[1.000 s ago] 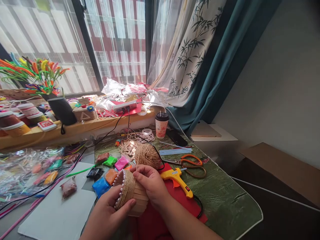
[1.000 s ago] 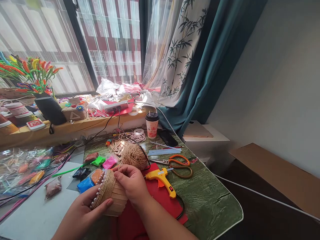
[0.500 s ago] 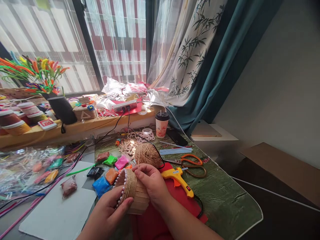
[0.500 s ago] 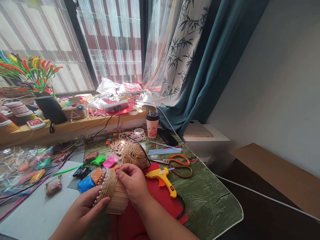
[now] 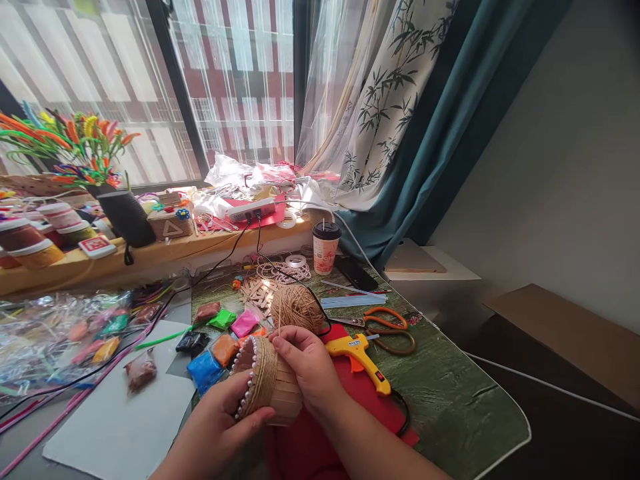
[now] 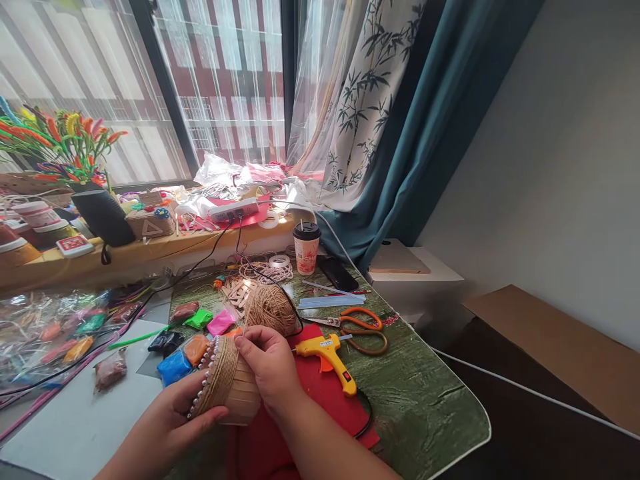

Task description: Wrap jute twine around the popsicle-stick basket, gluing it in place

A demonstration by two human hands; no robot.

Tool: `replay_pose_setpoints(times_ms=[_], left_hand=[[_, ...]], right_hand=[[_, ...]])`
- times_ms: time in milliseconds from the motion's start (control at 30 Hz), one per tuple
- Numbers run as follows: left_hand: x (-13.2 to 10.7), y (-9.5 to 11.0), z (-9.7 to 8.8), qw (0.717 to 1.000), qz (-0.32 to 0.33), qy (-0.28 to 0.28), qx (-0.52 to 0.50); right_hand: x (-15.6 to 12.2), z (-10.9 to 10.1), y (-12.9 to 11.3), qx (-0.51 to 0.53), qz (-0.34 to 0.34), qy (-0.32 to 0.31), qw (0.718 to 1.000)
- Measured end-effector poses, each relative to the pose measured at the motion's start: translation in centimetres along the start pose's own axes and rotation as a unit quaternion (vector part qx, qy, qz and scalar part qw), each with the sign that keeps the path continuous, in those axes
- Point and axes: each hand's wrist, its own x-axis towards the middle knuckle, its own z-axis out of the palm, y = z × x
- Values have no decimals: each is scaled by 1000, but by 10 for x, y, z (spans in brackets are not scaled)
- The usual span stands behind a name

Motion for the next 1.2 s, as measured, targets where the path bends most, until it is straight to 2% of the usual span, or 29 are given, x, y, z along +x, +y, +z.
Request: replay_pose_setpoints(times_ms=[333, 567, 733, 933, 1200], left_hand=[[-5, 0, -8, 998, 56, -6, 38], [-6, -3, -10, 998, 52, -9, 22], [-5, -3, -7, 998, 52, 9, 39], [-4, -5, 0, 998, 28, 49, 3], [-3, -5, 7, 996, -32, 71, -50]], right_hand=[[3, -2, -1, 10, 8, 4, 1000], [3, -1, -2, 7, 0, -1, 1000], [4, -2, -1, 4, -2, -2, 1000], [3, -2, 2, -8, -16, -13, 1000], [2, -2, 3, -32, -31, -27, 999]])
